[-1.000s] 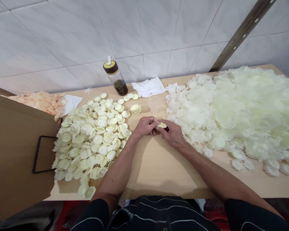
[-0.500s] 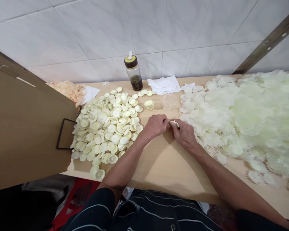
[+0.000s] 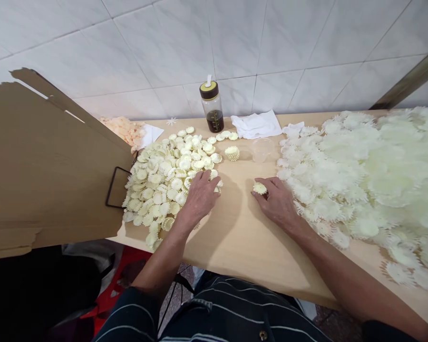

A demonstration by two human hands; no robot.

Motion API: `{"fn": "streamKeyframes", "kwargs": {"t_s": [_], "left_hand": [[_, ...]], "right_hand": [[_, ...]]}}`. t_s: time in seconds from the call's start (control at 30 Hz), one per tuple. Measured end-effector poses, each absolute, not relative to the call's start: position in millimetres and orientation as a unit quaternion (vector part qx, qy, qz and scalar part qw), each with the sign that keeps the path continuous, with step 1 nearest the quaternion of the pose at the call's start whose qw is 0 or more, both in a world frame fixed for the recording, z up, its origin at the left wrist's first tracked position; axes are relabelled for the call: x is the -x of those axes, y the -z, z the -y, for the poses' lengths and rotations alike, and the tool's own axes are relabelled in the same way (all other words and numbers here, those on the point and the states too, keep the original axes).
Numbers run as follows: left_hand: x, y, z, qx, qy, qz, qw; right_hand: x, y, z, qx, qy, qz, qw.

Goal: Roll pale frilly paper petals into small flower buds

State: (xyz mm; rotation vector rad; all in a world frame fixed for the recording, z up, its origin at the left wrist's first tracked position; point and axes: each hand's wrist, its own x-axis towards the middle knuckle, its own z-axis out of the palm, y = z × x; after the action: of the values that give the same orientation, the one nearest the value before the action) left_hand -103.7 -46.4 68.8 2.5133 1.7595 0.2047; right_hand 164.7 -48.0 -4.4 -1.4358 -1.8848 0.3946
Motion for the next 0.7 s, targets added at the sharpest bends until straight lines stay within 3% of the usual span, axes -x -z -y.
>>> {"fn": "streamKeyframes", "kwargs": {"t_s": [0.37, 0.7], "left_hand": [[111.6, -67.0, 18.1, -0.785, -0.108, -0.597, 0.123], [112.1, -78.6, 0.6, -0.751, -0.143, -0.628, 0.146]], "right_hand": [[-178.3, -12.9, 49.5, 0.534, -0.192, 0.776, 0.274], [-182.4, -8.9, 46.6, 0.502, -0.21, 0.789, 0.286]]}}
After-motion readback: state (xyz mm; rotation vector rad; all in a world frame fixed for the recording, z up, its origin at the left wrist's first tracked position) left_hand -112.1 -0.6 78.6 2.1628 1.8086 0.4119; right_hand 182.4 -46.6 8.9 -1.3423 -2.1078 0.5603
